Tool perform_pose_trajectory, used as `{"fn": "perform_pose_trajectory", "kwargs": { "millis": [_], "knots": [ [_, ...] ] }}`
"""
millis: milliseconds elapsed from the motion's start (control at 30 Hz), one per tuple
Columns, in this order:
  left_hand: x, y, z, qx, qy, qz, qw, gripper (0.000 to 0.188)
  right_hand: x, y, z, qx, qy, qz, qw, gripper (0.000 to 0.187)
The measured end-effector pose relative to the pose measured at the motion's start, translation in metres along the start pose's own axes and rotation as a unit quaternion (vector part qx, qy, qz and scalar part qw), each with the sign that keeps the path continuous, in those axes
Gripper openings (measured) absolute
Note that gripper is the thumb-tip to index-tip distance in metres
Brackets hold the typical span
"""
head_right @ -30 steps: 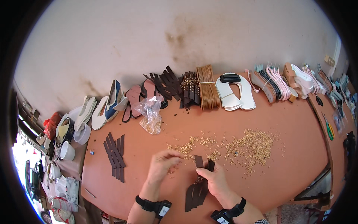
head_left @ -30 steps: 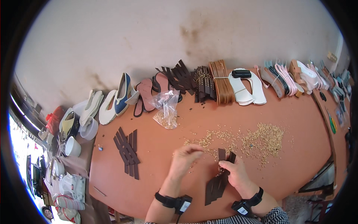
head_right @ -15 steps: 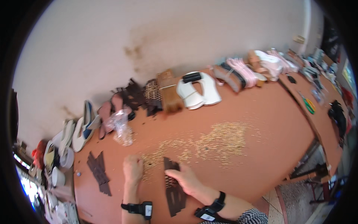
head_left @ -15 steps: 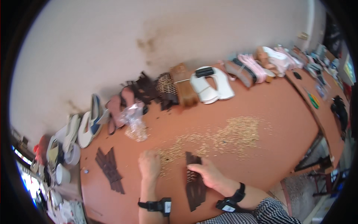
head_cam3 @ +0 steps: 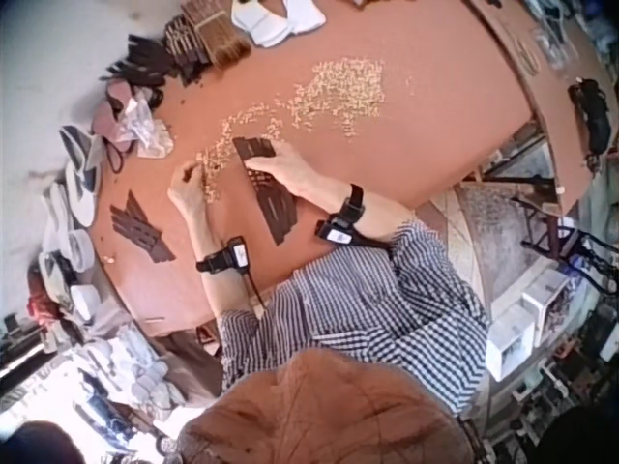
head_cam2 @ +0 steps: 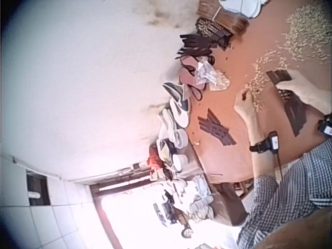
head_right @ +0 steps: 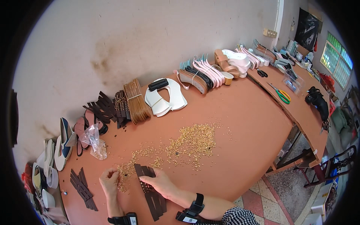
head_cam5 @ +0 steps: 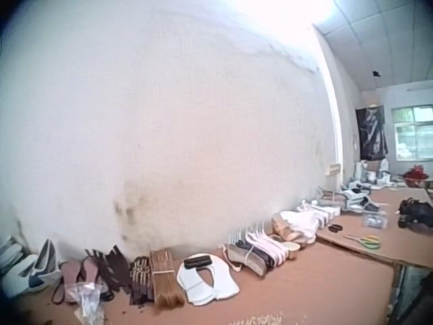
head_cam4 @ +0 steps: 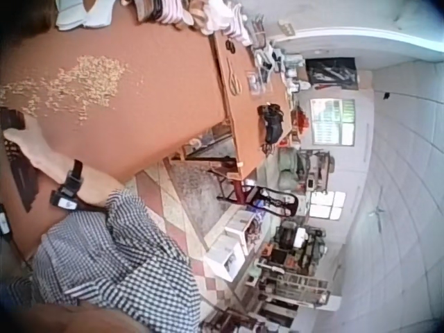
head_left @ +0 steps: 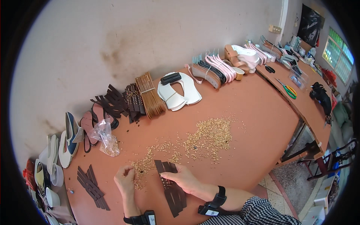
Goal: The recorder is attaching small decorative or structural metal components to leather shoe straps at a workbench.
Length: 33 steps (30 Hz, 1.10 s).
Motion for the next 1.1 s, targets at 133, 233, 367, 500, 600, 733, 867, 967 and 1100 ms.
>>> {"fn": "perform_pose_trajectory", "kwargs": {
  "millis": [133, 233, 367, 500, 600, 733, 867, 967, 1100],
  "knots": [
    [-0.008, -0.005, -0.006, -0.023, 0.005, -0.048, 0.999, 0.006, 0.0, 0.008, 0.003, -0.027, 0.013, -0.003, 1.0, 0.02],
    [0.0, 0.009, -0.006, -0.047, -0.07, -0.052, 0.995, 0.008, 0.005, 0.0, 0.004, -0.043, 0.032, -0.006, 0.999, 0.019],
    [-0.008, 0.002, -0.004, -0.059, -0.058, -0.105, 0.991, 0.013, 0.011, 0.003, -0.005, -0.048, 0.053, 0.006, 0.997, 0.016],
    [-0.007, -0.011, -0.015, -0.032, 0.065, -0.177, 0.981, 0.012, 0.005, 0.005, -0.003, -0.073, 0.034, 0.009, 0.997, 0.013],
    [-0.004, -0.024, -0.023, -0.003, 0.108, -0.236, 0.966, 0.009, 0.007, 0.003, -0.003, -0.066, 0.048, -0.004, 0.997, 0.013],
    [-0.013, -0.041, -0.025, 0.02, 0.075, -0.251, 0.965, 0.006, 0.008, 0.006, -0.002, -0.078, 0.044, 0.008, 0.996, 0.012],
    [-0.029, -0.057, -0.032, 0.074, 0.037, -0.289, 0.954, 0.008, 0.009, 0.006, -0.003, -0.078, 0.039, 0.004, 0.996, 0.012],
    [-0.043, -0.064, -0.036, 0.104, -0.011, -0.257, 0.961, 0.014, 0.012, 0.006, -0.005, -0.075, 0.045, 0.008, 0.996, 0.013],
    [-0.061, -0.065, -0.037, 0.127, -0.094, -0.201, 0.967, 0.019, 0.016, -0.001, -0.01, -0.07, 0.049, 0.009, 0.996, 0.012]
  ]
}}
Point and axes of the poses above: each hand's wrist, its own z-axis towards the middle knuckle, its own y-axis out of the back of the hand, x = y × z, the point moved 10 cm from there along z, towards the middle knuckle, and after that the axes turned 11 degrees about -y, right-handed, at the moved point
